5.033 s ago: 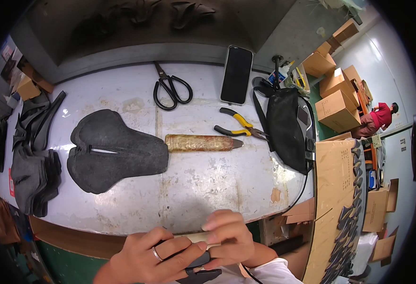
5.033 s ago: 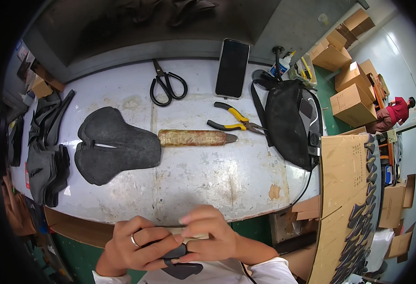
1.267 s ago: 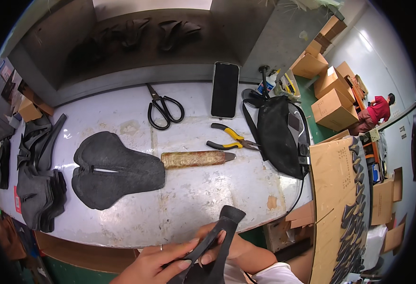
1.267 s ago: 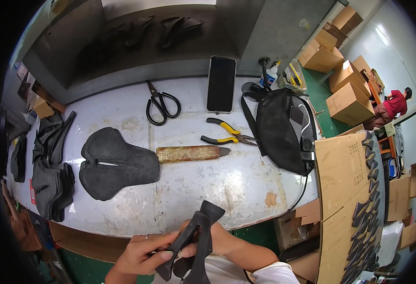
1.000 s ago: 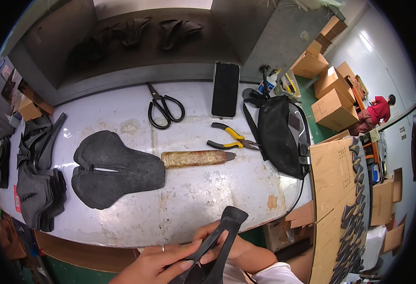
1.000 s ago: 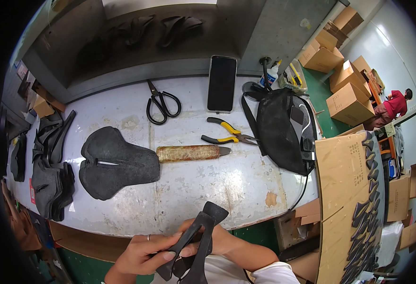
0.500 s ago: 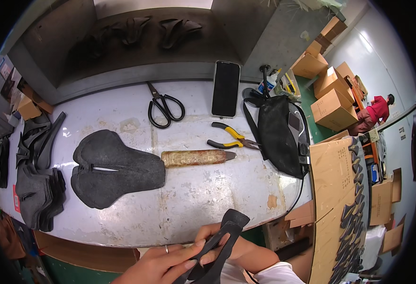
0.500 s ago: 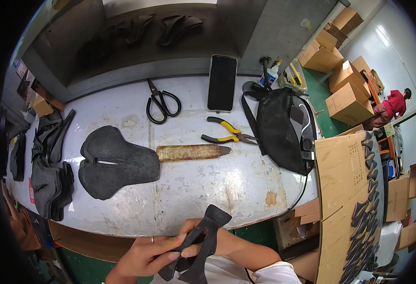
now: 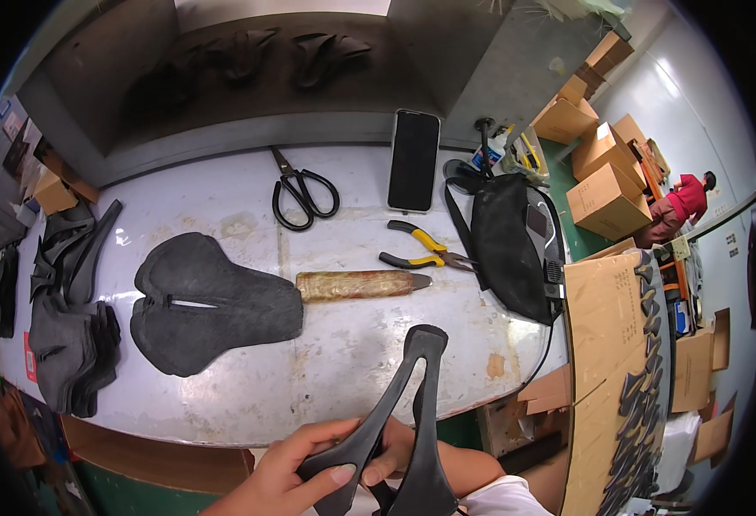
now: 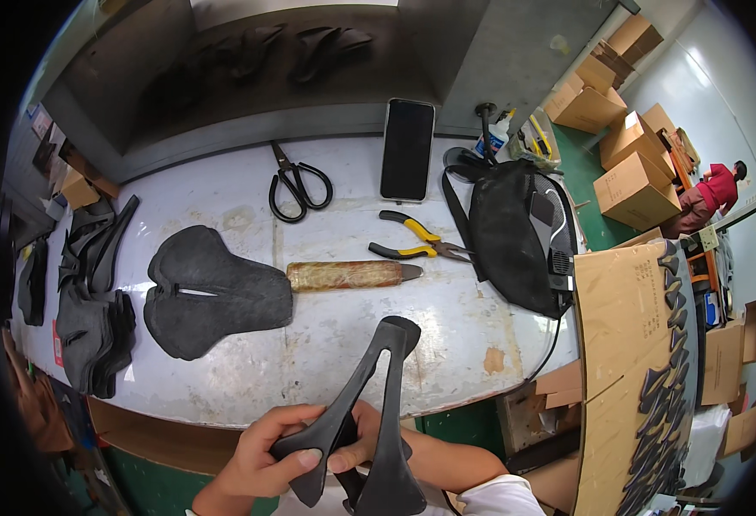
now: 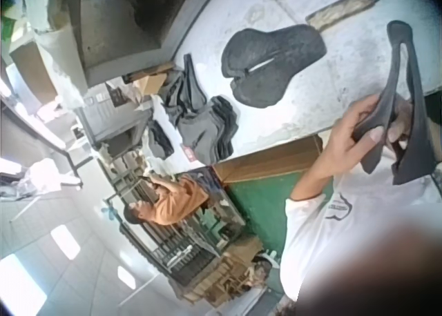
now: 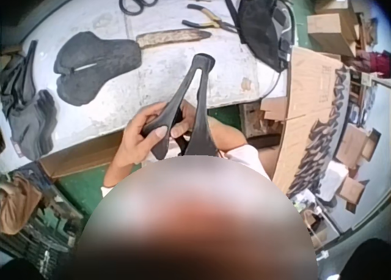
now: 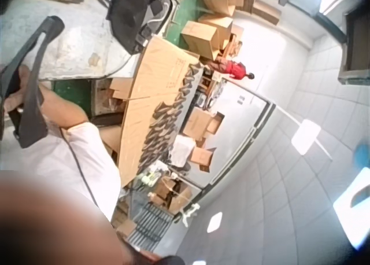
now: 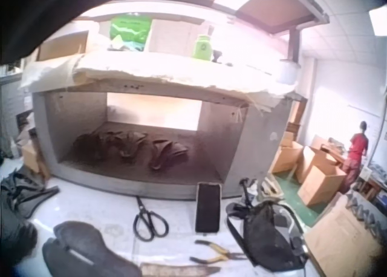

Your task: The person is inspecting and preparing bicycle saddle components at a factory workbench.

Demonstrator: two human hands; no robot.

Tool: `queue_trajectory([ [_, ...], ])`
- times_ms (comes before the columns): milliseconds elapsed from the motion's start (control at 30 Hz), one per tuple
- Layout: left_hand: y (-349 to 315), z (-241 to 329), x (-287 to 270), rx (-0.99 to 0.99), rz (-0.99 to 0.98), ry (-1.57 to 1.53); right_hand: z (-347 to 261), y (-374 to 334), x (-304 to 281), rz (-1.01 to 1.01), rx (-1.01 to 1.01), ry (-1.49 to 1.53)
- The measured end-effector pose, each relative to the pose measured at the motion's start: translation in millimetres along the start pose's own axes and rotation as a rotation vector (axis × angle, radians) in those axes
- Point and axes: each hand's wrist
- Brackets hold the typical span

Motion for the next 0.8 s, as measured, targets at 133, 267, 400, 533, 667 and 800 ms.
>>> queue_trajectory([
  [133,-1.4,-1.6,0.2,-0.018,0.01,-0.049,8.6,3.1,-9.7,0.033,-0.003,-0.055],
  [267,-2.2,-3.0,-2.3,-0.024,-0.011,-0.047,-3.9,0.4,1.1,0.055,0.029,-0.078],
  [400,-0.4,-1.7,-6.4,-0.023,-0.09,0.031,-1.3,-7.6,-8.5,-0.056,-0.016,-0.144],
  [533,0.3,3.2,-6.1,-0.072,-0.102,0.012,2.8,-8.1,-1.2,-0.123,-0.067,0.17],
  [667,0.8,8.0,-2.3,-0.052,-0.105,0.007,-6.0,-4.5,-10.7,-0.199,0.072,-0.151],
  [800,4.1,5.3,-10.3,-0.116,-0.165,0.075,-15.5,-3.2,0.0,-0.103,-0.001,-0.313],
])
Point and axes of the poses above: each hand's wrist, its own y-axis towards the middle knuckle, its own x-axis out of the palm, z = x × y, and after that the axes turned 3 degrees about y, right-handed
